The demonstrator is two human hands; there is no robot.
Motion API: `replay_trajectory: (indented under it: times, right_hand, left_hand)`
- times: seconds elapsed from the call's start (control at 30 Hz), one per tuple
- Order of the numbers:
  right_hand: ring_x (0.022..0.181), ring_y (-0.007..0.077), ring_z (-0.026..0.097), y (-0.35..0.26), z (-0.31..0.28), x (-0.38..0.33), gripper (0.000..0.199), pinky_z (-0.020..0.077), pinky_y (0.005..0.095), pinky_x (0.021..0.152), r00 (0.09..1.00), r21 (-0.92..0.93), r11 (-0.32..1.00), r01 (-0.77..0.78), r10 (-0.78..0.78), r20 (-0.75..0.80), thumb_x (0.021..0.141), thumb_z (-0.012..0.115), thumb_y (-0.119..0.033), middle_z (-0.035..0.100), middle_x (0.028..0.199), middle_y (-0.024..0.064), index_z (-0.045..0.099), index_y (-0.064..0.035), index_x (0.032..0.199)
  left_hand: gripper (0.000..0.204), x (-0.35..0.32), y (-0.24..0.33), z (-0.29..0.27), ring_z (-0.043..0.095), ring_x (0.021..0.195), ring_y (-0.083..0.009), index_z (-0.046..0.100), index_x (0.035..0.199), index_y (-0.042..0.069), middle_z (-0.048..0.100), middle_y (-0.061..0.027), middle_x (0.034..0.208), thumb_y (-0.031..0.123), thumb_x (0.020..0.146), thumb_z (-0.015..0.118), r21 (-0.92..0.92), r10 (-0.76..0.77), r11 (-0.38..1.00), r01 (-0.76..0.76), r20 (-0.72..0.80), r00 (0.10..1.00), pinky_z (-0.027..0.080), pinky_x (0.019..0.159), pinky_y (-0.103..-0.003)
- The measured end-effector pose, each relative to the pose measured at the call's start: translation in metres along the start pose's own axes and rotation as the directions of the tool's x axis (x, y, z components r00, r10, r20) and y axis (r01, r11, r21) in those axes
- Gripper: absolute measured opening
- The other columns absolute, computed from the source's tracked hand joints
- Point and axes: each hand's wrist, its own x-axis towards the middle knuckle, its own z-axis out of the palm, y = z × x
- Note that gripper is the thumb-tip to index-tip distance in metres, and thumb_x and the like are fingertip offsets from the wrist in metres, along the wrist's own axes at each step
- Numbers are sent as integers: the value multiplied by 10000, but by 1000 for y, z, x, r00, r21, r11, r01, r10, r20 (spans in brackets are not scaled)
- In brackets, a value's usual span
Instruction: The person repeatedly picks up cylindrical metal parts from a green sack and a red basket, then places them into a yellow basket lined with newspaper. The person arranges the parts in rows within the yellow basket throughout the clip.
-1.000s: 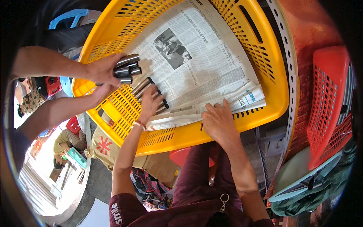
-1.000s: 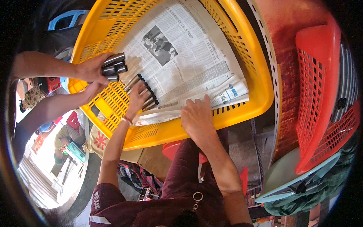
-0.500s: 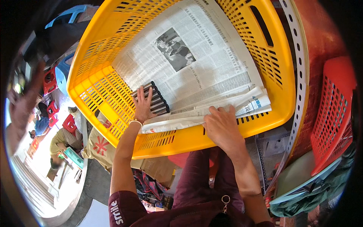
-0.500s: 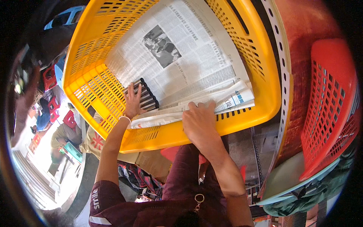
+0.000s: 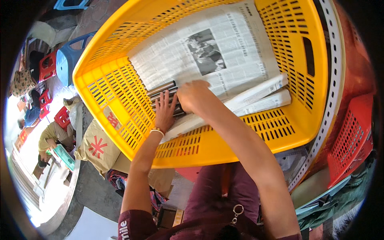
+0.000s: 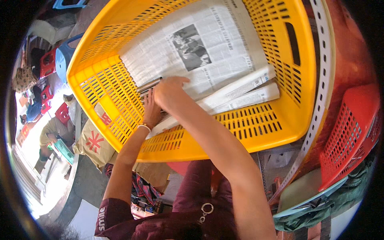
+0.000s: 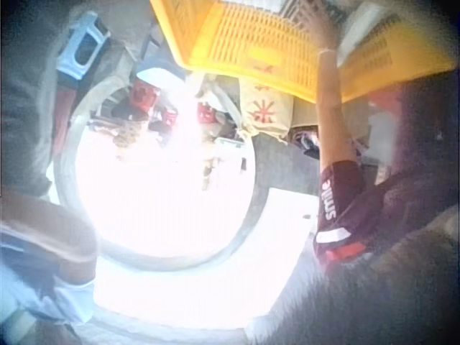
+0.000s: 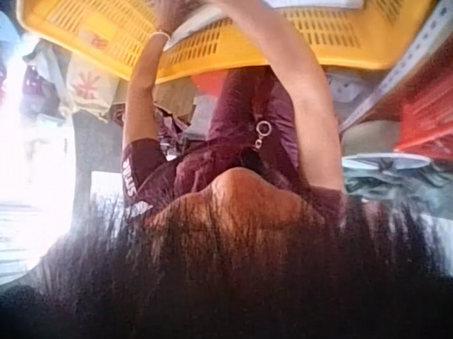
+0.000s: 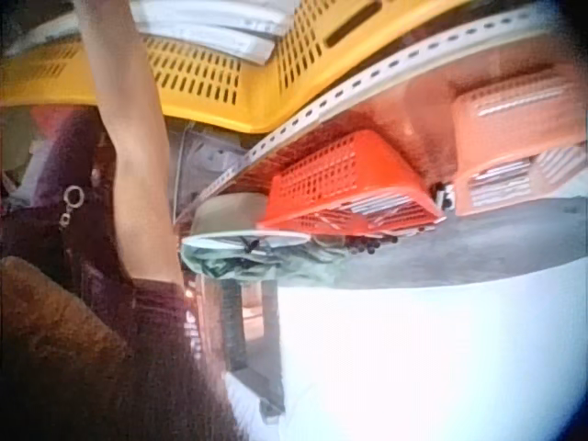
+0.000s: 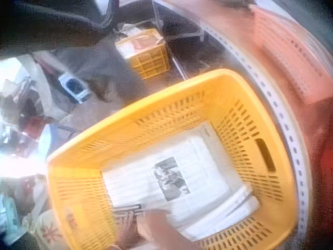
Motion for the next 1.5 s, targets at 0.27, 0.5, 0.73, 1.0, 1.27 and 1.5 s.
replay_trajectory:
  times: [0.27, 0.5, 0.73, 1.0, 1.27, 1.5]
  right_hand:
    - [1112, 272, 430, -20, 93, 156, 446, 388, 461, 891, 774, 2, 969, 246, -195, -603, 707, 602, -22, 457, 1171, 107, 477, -41, 1135]
    - [1109, 229, 381, -31, 108, 158, 648, 320, 369, 922, 874, -274, 954, 125, -236, -424, 626, 752, -272, 438, 1146, 49, 484, -72, 1180]
    - [1080, 233, 422, -29, 100, 156, 497, 354, 360, 904, 902, -133, 982, 131, -174, -394, 665, 716, -216, 466, 1125, 62, 516, -66, 1094]
    - [941, 269, 593, -24, 110, 157, 396, 487, 363, 793, 978, 187, 975, 121, -84, -192, 655, 691, -179, 620, 986, 121, 555, -29, 995]
    - [863, 283, 614, -11, 120, 168, 446, 489, 348, 752, 984, 438, 899, 12, -88, 153, 584, 622, -113, 633, 947, 175, 600, -14, 1019]
    - [717, 241, 591, -4, 117, 159, 430, 466, 331, 642, 963, 656, 752, -70, -121, 241, 561, 604, -58, 628, 838, 156, 586, 27, 982]
  left_hand:
    - [531, -8, 26, -23, 449, 1074, -312, 451, 1076, -2, 450, -181, 1148, 121, 632, 715, -398, -566, 689, 606, 226, 793, 390, 836, -476]
    - [353, -13, 13, 36, 524, 914, -277, 457, 1114, 17, 504, -177, 1086, 233, 836, 477, -374, -291, -874, 311, 914, 281, 462, 761, -423]
    - [584, 10, 15, 31, 352, 1182, -249, 257, 1354, 141, 320, -132, 1338, 449, 884, 417, -173, -180, -984, -53, 947, 266, 255, 1003, -457]
    - [666, 16, 13, 63, 395, 1182, -242, 332, 1332, 126, 399, -75, 1326, 533, 831, 500, -228, -219, -972, -63, 764, 607, 281, 1021, -427]
    - [640, 12, 16, 44, 482, 1053, -282, 486, 1190, 126, 515, -86, 1174, 590, 758, 568, -202, -338, -932, -302, 785, 519, 383, 921, -485]
    - [555, 10, 17, 12, 513, 1019, -258, 518, 1148, 83, 544, -82, 1131, 492, 783, 606, -280, -367, -930, -238, 697, 617, 412, 902, -430]
